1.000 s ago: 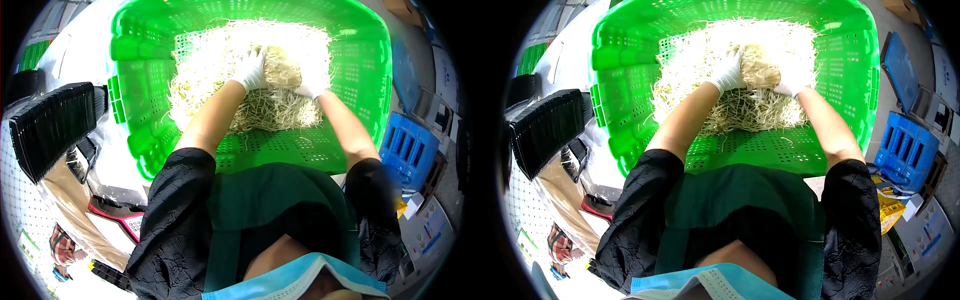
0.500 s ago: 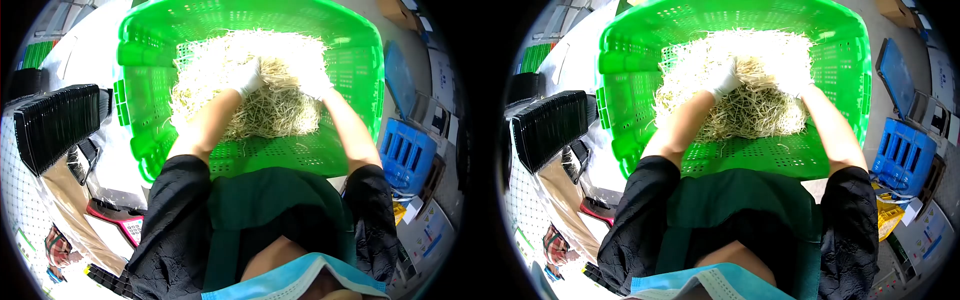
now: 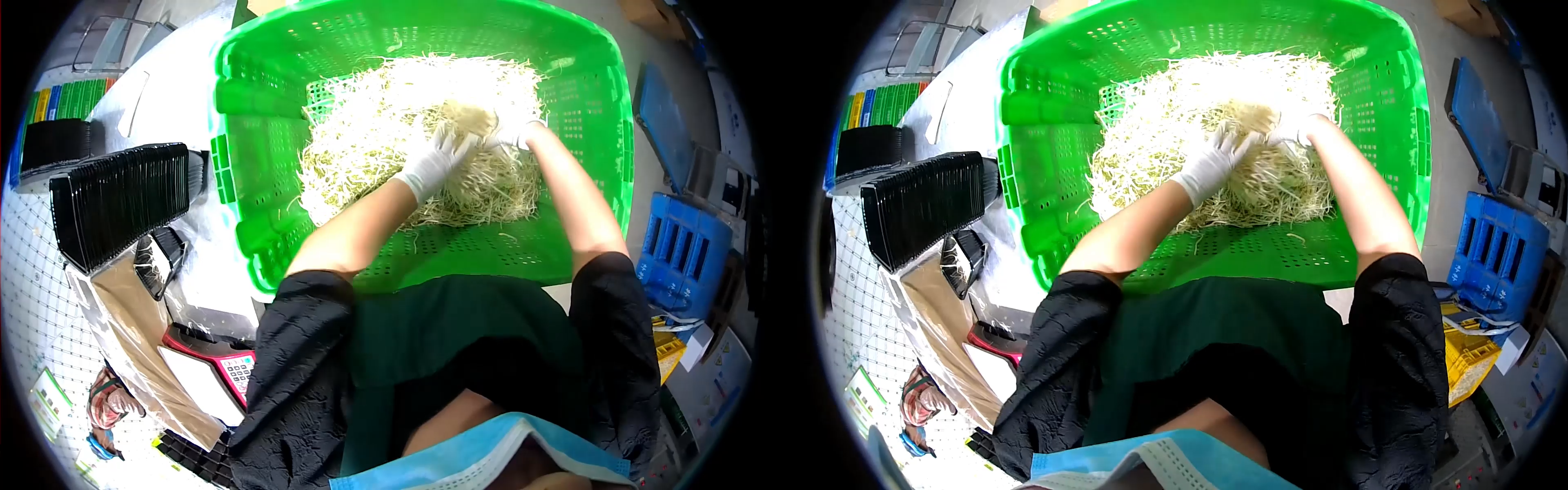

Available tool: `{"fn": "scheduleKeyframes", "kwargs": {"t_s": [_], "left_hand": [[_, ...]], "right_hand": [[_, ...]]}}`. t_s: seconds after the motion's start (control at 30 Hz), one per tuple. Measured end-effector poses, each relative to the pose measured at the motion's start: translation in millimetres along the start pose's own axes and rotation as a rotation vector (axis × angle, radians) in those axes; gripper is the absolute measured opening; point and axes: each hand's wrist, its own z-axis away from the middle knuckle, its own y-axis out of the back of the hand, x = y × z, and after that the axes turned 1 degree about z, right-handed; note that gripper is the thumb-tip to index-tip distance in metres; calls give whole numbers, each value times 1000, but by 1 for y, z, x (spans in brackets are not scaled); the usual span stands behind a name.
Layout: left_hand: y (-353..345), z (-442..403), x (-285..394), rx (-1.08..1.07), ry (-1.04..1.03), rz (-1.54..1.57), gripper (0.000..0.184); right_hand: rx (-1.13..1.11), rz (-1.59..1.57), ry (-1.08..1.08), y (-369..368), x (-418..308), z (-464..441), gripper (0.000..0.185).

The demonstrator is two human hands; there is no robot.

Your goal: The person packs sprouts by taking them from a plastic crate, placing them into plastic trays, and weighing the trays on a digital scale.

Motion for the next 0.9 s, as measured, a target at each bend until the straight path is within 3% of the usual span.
{"fn": "scheduleKeyframes", "kwargs": {"t_s": [0.03, 0.07, 0.1, 0.23, 0.3, 0.33, 0.4, 0.47, 0.53, 0.57, 0.6, 0.63, 0.67, 0.7, 0.73, 0.8, 0.9], "left_hand": [[-30, -2, -1, 264, 6, -182, 75], [-25, 3, -1, 253, 9, -174, 75], [-10, 8, -4, 217, 85, -130, 77], [14, 12, -6, 100, 283, 22, 85], [4, 5, -4, 70, 386, 126, 91], [2, 2, -5, 72, 386, 130, 91], [-1, 1, -6, -32, 407, 212, 93], [2, 2, -3, 11, 434, 173, 91], [19, 5, -4, 45, 421, 54, 75], [59, 14, -12, -45, 372, 191, 64], [99, 23, -21, -140, 336, 332, 56], [134, 48, -22, -44, 125, -16, 54], [181, 66, -27, -108, 177, 34, 58], [231, 99, -28, 175, 118, 70, 55], [271, 125, -45, 206, 269, 125, 57], [316, 194, -83, 527, 487, 176, 52], [340, 295, -168, 897, 832, 346, 45]], "right_hand": [[-81, -25, -109, 7, -12, 3, 65], [-168, -49, -216, 20, -24, 4, 66], [-300, -38, -191, 52, -40, -1, 70], [-530, -523, -285, -3, -26, -32, 87], [-333, -78, -415, -24, -59, -9, 103], [-406, 224, -354, -25, -89, 3, 126], [-427, 368, -456, -40, -110, 11, 128], [-387, 456, -498, -60, -115, 5, 125], [-220, 508, -595, -84, -100, -9, 109], [-206, 393, -539, -74, -97, -7, 97], [-204, 384, -541, -81, -78, -12, 97], [-288, 321, -499, -83, -58, -22, 98], [-314, 284, -464, -70, -63, -17, 98], [-340, 246, -431, -60, -65, -11, 98], [-337, 239, -426, -62, -74, -2, 98], [-40, 301, -447, -69, -80, 9, 95], [-126, 367, -514, -67, -92, -1, 94]]}}
